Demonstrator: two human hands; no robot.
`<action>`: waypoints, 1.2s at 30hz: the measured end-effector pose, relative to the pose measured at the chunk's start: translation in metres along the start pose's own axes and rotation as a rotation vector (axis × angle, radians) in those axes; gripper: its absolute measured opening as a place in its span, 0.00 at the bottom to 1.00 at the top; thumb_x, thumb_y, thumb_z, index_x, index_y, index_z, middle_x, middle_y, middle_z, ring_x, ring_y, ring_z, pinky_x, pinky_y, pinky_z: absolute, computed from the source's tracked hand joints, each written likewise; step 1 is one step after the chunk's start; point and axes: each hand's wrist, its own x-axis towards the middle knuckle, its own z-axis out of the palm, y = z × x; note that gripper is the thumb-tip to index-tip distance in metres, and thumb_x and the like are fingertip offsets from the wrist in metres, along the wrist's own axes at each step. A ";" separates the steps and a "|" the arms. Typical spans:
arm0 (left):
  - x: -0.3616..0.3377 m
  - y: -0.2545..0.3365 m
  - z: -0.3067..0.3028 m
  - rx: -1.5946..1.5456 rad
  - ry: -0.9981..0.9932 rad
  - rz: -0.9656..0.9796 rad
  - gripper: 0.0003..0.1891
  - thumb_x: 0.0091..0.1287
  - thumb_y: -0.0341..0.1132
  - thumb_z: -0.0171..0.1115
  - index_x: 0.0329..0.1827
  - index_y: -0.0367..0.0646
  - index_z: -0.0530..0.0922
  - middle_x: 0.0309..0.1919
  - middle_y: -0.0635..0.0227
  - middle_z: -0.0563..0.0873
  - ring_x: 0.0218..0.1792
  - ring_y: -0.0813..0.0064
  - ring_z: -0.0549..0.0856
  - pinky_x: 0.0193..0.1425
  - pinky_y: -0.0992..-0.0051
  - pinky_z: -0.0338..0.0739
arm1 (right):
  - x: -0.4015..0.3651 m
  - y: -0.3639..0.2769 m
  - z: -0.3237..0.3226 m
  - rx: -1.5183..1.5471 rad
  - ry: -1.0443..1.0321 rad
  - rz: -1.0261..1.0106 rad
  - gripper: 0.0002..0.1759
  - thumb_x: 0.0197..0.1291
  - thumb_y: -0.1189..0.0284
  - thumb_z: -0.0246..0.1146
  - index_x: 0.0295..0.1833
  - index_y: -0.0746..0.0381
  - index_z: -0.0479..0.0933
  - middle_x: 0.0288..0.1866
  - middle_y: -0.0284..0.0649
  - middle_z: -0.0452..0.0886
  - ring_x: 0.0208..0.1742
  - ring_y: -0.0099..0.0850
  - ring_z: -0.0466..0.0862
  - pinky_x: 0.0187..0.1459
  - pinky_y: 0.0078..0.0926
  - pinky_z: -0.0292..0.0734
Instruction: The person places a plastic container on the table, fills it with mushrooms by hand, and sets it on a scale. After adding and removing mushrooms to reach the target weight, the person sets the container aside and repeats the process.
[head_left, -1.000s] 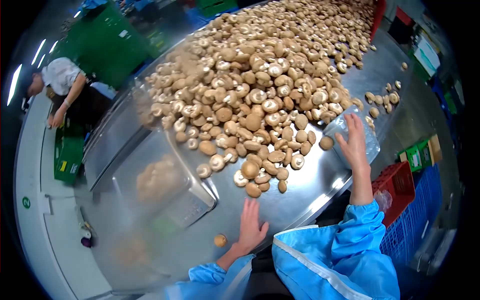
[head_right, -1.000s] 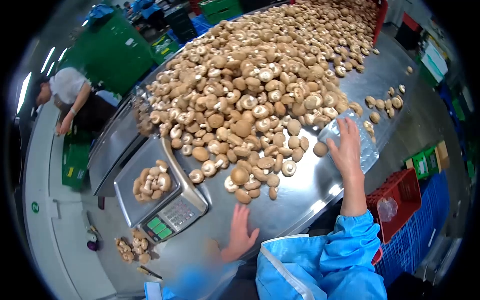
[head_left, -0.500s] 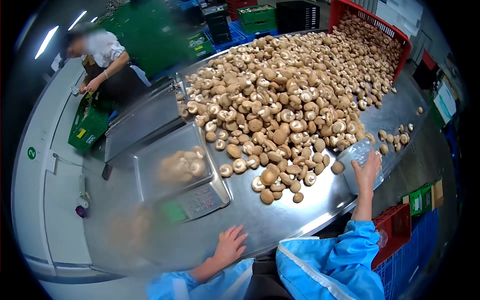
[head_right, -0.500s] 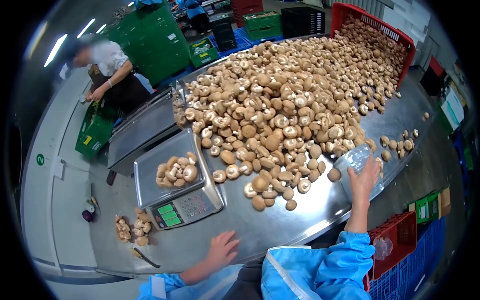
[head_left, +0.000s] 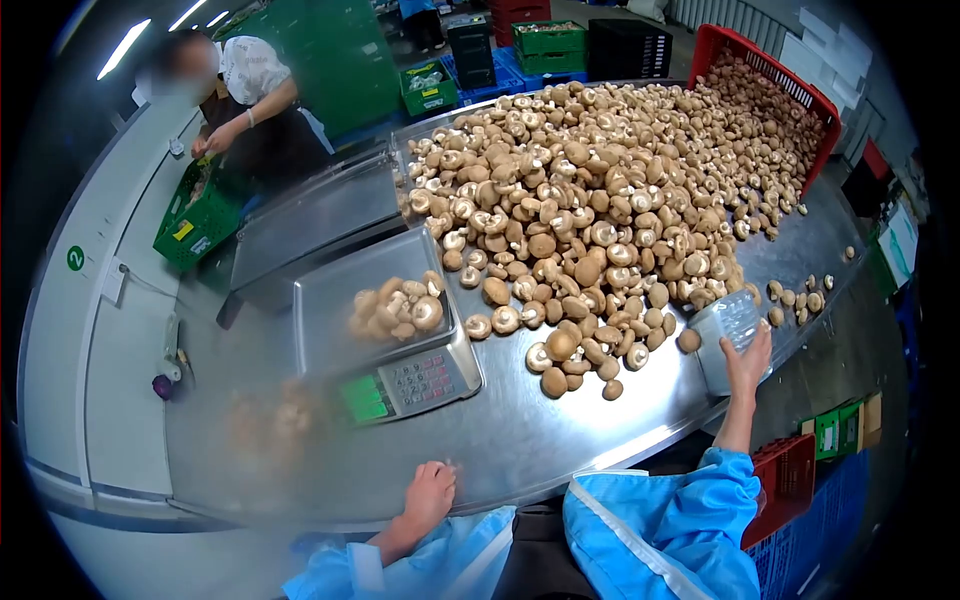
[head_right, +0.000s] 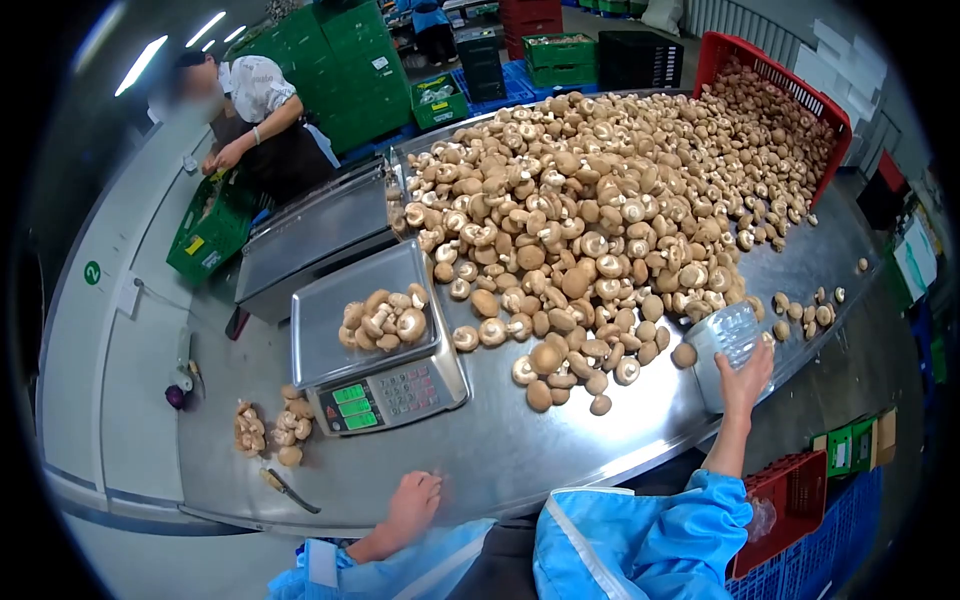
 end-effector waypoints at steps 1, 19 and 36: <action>0.005 0.003 -0.001 -0.070 -0.001 -0.019 0.16 0.59 0.32 0.68 0.51 0.45 0.82 0.47 0.58 0.81 0.51 0.53 0.80 0.52 0.62 0.79 | -0.001 0.003 0.001 0.012 0.006 -0.034 0.49 0.44 0.60 0.77 0.71 0.67 0.65 0.72 0.58 0.66 0.74 0.52 0.64 0.74 0.45 0.58; 0.234 0.144 0.033 -0.162 0.075 0.484 0.33 0.60 0.29 0.67 0.72 0.42 0.68 0.73 0.47 0.65 0.74 0.45 0.62 0.77 0.56 0.58 | -0.031 0.022 -0.032 0.000 0.016 -0.024 0.49 0.46 0.52 0.77 0.69 0.69 0.69 0.72 0.57 0.67 0.75 0.51 0.65 0.75 0.44 0.58; 0.164 0.087 0.015 -0.495 -0.073 0.010 0.14 0.70 0.26 0.62 0.57 0.35 0.80 0.48 0.63 0.87 0.49 0.75 0.86 0.54 0.76 0.80 | -0.027 0.010 -0.049 -0.041 0.069 -0.044 0.47 0.38 0.54 0.80 0.63 0.67 0.73 0.59 0.53 0.78 0.63 0.47 0.75 0.68 0.42 0.67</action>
